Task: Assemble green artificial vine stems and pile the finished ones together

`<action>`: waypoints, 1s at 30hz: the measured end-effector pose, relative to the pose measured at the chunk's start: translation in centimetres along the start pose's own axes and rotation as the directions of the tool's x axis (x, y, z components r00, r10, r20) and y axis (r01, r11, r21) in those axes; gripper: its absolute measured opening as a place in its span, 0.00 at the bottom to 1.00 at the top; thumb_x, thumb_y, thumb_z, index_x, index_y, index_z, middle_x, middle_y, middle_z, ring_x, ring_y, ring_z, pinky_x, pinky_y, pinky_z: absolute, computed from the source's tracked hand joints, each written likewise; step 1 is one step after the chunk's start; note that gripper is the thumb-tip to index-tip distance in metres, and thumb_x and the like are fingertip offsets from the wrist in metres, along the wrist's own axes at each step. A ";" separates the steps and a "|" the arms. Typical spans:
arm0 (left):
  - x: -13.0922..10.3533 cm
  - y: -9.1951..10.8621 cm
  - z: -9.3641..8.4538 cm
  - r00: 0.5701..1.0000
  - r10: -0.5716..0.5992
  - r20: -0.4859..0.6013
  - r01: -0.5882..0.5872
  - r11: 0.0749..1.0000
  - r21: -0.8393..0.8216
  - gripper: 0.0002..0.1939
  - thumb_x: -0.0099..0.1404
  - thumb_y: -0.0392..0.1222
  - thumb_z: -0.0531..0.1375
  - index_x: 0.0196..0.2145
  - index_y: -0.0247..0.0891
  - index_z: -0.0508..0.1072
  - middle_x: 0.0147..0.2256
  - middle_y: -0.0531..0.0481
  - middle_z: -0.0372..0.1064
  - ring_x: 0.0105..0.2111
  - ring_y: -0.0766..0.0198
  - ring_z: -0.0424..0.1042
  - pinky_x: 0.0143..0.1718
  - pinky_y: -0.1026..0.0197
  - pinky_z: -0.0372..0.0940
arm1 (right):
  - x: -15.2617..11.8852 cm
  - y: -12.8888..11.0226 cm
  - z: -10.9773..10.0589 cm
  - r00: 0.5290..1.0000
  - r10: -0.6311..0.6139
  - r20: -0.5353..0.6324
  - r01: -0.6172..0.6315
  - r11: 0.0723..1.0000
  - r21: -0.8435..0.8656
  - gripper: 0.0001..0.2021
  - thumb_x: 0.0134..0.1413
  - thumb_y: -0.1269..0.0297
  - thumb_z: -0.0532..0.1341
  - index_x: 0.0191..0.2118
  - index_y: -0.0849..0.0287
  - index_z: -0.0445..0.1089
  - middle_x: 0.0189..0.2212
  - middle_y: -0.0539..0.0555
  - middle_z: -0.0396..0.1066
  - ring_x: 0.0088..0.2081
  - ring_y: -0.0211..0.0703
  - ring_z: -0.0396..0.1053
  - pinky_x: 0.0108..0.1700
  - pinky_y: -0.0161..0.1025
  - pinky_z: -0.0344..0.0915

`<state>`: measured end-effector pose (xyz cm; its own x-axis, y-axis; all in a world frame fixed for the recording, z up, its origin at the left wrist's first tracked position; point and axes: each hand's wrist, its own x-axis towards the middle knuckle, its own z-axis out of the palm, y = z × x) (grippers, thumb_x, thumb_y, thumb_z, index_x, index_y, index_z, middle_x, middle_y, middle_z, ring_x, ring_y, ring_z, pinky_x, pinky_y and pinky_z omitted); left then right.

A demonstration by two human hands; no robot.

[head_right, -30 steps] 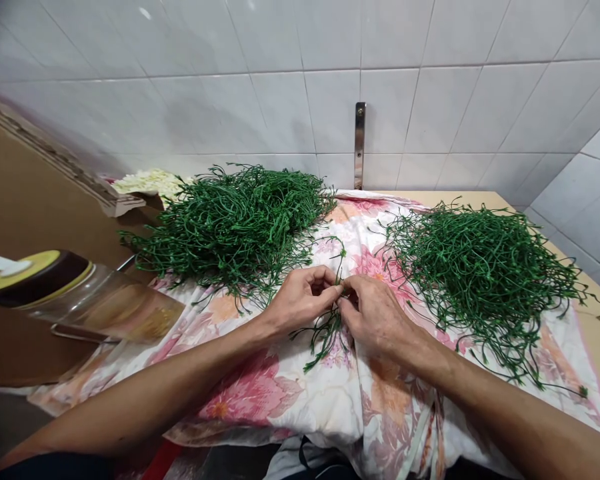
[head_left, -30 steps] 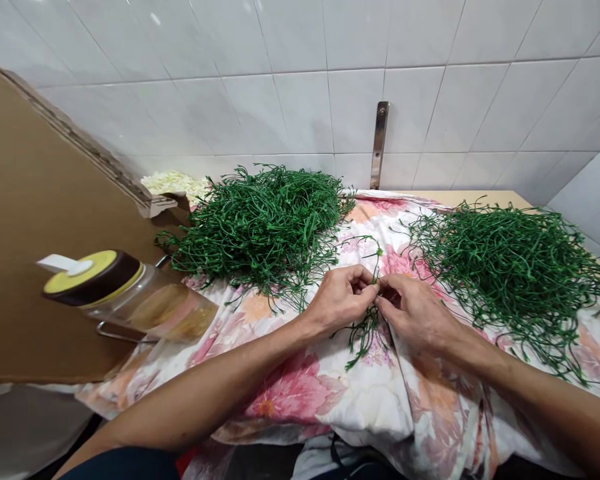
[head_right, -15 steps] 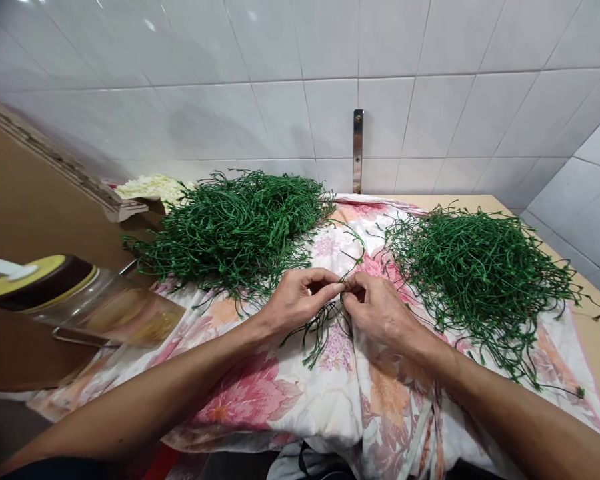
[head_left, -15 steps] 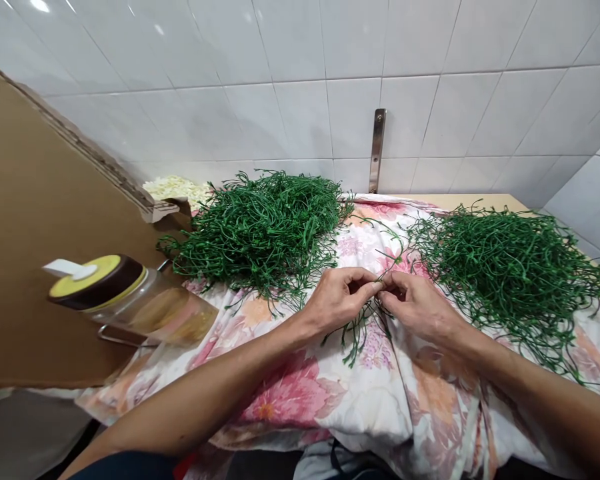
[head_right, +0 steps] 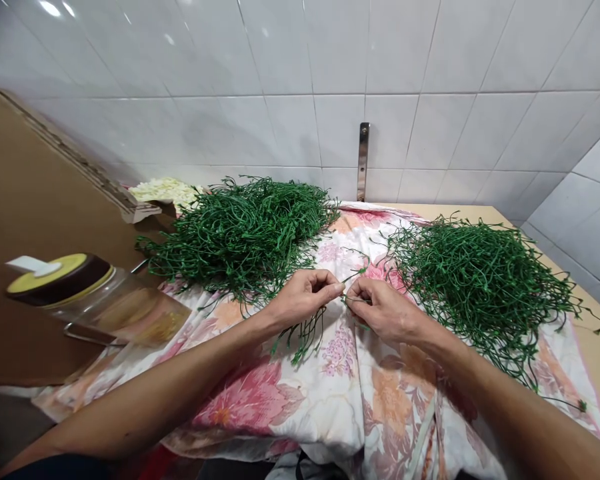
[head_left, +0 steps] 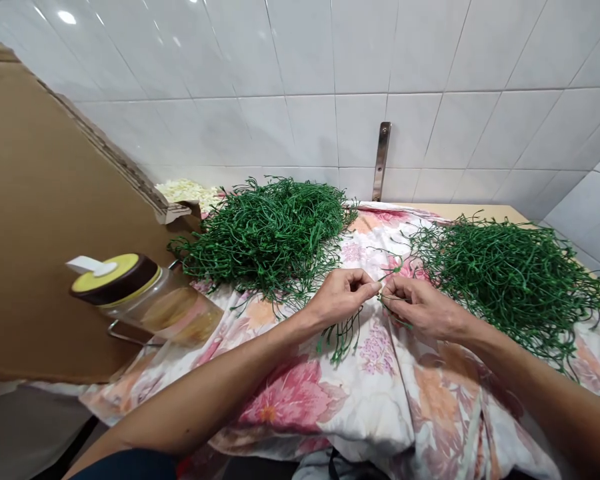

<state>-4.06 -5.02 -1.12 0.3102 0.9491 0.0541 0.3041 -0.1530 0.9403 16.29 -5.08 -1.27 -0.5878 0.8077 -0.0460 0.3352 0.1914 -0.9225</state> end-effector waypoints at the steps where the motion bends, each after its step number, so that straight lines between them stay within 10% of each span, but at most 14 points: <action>1: 0.0 -0.2 0.1 1.000 -0.010 0.008 0.010 1.000 -0.005 0.16 0.62 0.50 0.61 0.26 0.34 0.72 0.22 0.55 0.63 0.23 0.69 0.57 0.26 0.65 0.52 | 0.1 0.1 -0.1 1.000 0.001 0.022 -0.001 1.000 0.011 0.10 0.64 0.58 0.58 0.34 0.59 0.63 0.24 0.46 0.61 0.25 0.34 0.56 0.26 0.33 0.53; 30: 0.2 -2.2 1.2 1.000 0.001 0.001 -0.001 1.000 0.006 0.13 0.65 0.47 0.59 0.27 0.34 0.72 0.25 0.54 0.66 0.26 0.68 0.62 0.29 0.64 0.55 | 0.4 1.0 0.4 0.999 -0.041 0.013 0.043 0.933 -0.356 0.18 0.70 0.57 0.51 0.28 0.58 0.63 0.24 0.49 0.64 0.26 0.37 0.59 0.30 0.35 0.53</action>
<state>-3.61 -4.80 -3.60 0.3116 0.9486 0.0544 0.3093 -0.1554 0.9382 16.05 -4.77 -2.36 -0.6106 0.7918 -0.0135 0.5501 0.4118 -0.7265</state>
